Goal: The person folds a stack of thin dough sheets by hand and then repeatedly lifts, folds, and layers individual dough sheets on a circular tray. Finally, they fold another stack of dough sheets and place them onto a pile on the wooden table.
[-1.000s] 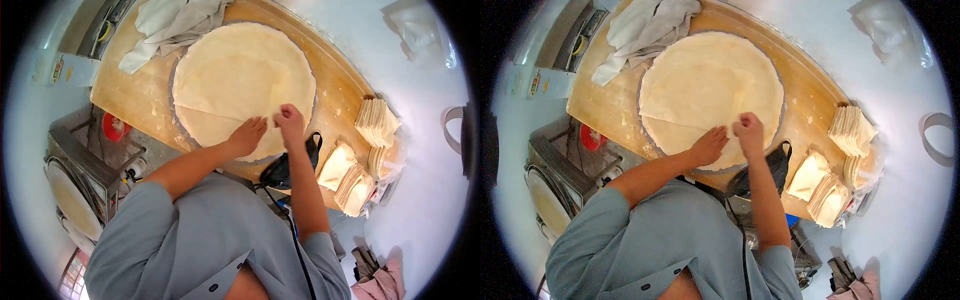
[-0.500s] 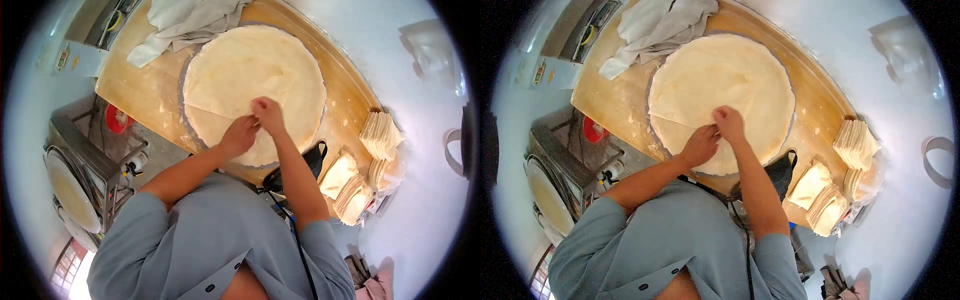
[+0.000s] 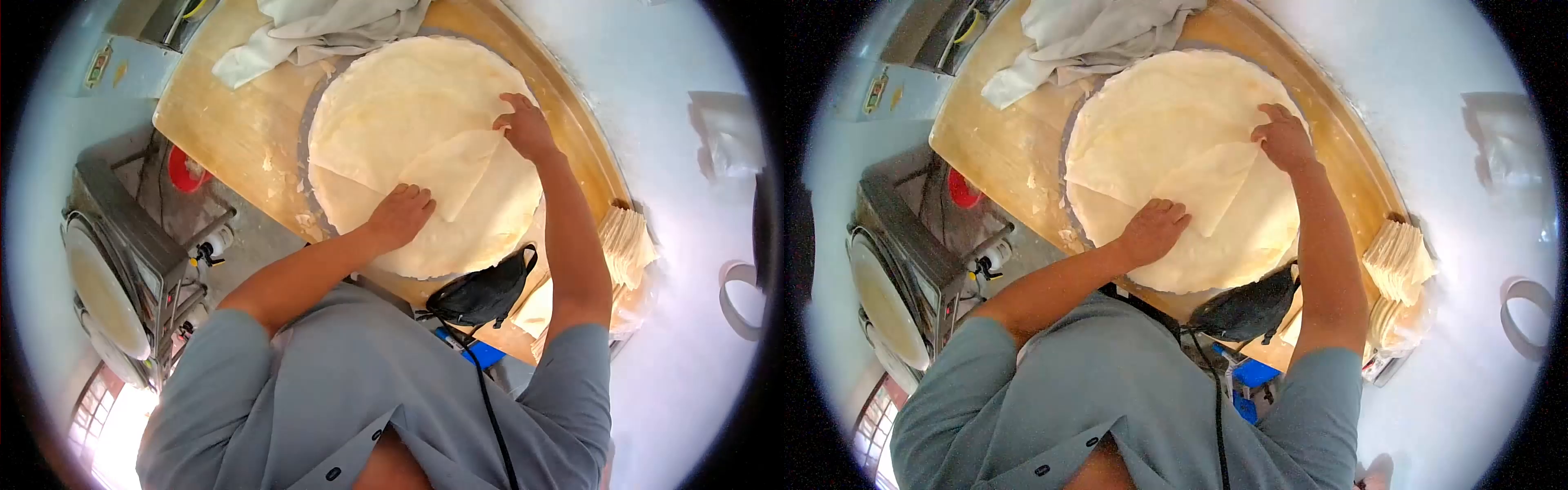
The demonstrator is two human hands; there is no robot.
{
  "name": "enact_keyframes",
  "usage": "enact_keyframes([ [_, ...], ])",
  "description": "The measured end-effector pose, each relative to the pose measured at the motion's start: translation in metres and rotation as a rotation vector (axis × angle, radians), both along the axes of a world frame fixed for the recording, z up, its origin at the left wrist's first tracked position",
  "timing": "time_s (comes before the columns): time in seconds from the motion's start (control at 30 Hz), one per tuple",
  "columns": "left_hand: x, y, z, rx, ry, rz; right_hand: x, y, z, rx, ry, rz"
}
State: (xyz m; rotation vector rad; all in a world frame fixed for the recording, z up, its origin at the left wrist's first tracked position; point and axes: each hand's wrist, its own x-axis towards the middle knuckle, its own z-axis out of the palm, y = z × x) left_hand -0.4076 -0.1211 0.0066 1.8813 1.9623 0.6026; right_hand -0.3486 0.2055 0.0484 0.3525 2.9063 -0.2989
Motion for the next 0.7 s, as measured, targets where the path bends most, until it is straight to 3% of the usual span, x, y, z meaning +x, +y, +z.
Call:
enact_keyframes([
  [0.07, -0.001, -0.002, 0.001, -0.002, 0.020, -0.014, -0.010, 0.003, 0.003, 0.017, -0.267, -0.157],
  [0.2, -0.006, 0.003, 0.001, -0.022, 0.020, -0.035, -0.016, -0.010, -0.013, 0.133, -0.313, -0.321],
  [0.3, -0.008, 0.006, 0.000, -0.049, 0.001, -0.030, -0.011, -0.012, -0.025, 0.200, -0.228, -0.477],
  [0.4, -0.008, 0.005, -0.001, -0.050, -0.013, -0.013, 0.010, -0.001, -0.023, 0.097, -0.101, -0.634],
  [0.47, -0.009, 0.005, -0.001, -0.034, -0.020, 0.004, 0.025, -0.002, -0.017, -0.051, 0.155, -0.903],
  [0.53, -0.009, 0.006, -0.001, -0.015, -0.054, 0.032, 0.034, -0.035, -0.015, -0.060, 0.118, -0.943],
  [0.6, -0.011, 0.006, -0.001, -0.033, -0.055, 0.034, 0.044, -0.085, -0.036, -0.110, 0.394, -0.781],
  [0.67, -0.010, -0.001, 0.005, -0.065, -0.056, 0.022, 0.031, -0.127, -0.043, -0.021, 0.393, -0.579],
  [0.7, -0.012, -0.007, 0.013, -0.088, -0.198, 0.095, 0.026, -0.140, -0.052, -0.027, 0.399, -0.584],
])
